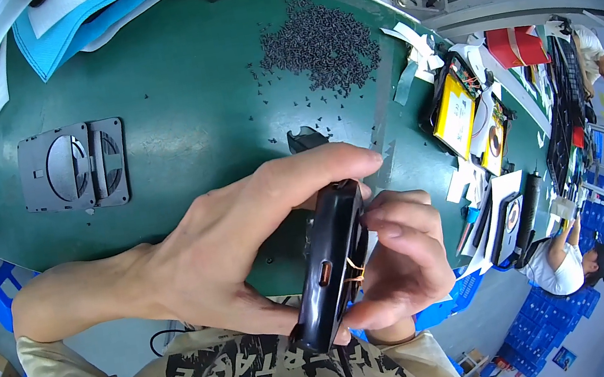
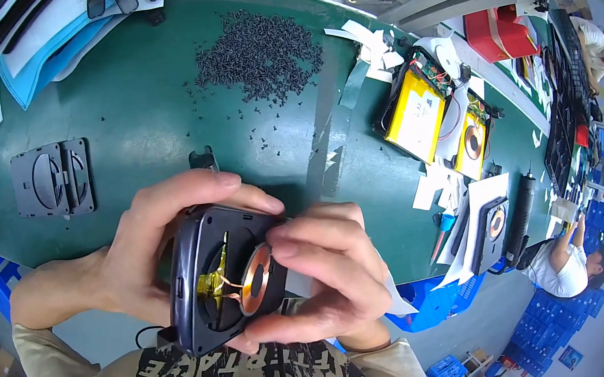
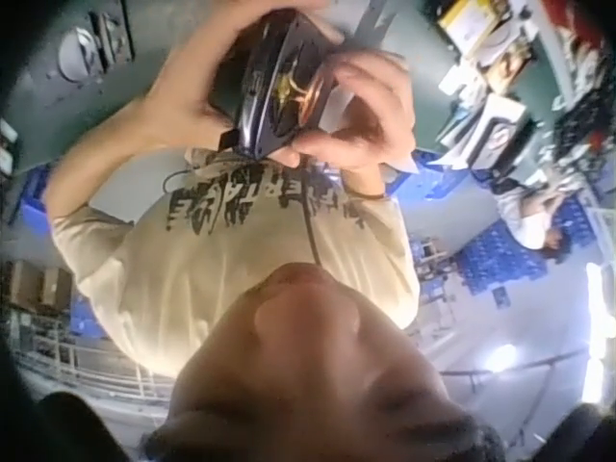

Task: The person assembles electronic components by placing a wireless charging coil and a battery into a plastic housing, securing them with tape from a tape dispenser.

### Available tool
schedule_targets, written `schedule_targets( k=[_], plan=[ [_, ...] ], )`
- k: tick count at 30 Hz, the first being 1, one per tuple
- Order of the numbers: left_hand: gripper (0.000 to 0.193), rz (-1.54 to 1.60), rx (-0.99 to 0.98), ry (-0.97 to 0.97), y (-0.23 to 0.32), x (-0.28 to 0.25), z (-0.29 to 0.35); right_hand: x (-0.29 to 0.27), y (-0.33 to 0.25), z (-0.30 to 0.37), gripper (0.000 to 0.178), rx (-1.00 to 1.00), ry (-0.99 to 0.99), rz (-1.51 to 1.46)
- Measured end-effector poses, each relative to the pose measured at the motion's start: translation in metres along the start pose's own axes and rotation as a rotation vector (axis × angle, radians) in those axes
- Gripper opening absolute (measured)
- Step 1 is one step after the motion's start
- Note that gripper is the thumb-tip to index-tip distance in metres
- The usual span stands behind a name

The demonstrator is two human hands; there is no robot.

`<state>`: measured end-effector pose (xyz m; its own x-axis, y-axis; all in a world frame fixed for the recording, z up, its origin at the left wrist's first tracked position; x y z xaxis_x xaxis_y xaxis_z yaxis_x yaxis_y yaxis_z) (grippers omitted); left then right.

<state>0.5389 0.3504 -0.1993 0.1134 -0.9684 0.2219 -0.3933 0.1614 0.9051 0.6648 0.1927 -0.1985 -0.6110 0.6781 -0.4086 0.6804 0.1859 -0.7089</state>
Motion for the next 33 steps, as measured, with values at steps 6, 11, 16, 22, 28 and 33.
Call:
schedule_targets(
  k=[6, 11, 16, 22, 28, 33],
  plan=[
    [0.118, -0.151, -0.021, -0.007, 0.007, -0.002, -0.003, 0.003, 0.000, 0.006, 0.065, 0.064, -0.031, -0.043],
    [0.120, -0.089, -0.104, -0.039, 0.009, 0.003, -0.004, 0.005, -0.007, 0.005, 0.052, 0.136, 0.154, -0.143],
    [0.122, -0.061, -0.079, -0.025, 0.007, -0.002, -0.006, 0.002, -0.005, -0.005, 0.049, 0.094, -0.035, -0.041],
    [0.125, -0.024, -0.115, -0.024, 0.008, 0.002, -0.004, 0.002, -0.001, 0.012, 0.049, 0.095, 0.091, -0.141],
    [0.127, 0.106, -0.197, 0.014, 0.005, -0.002, -0.001, 0.000, -0.005, -0.004, 0.063, 0.114, -0.037, -0.129],
    [0.123, -0.043, -0.083, -0.005, 0.002, -0.002, -0.004, 0.004, -0.005, 0.004, 0.052, 0.118, 0.021, -0.132]
  ],
)
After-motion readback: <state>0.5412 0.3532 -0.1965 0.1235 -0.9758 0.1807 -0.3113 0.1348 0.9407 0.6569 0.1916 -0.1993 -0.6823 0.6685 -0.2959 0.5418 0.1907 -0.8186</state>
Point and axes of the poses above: each hand's wrist, its own z-axis away from the middle knuckle, its own x-axis out of the palm, y = z × x, the point moved 2 cm from there along -z, towards the middle knuckle, and after that the axes turned 13 degrees about z, right-handed, at the moved point
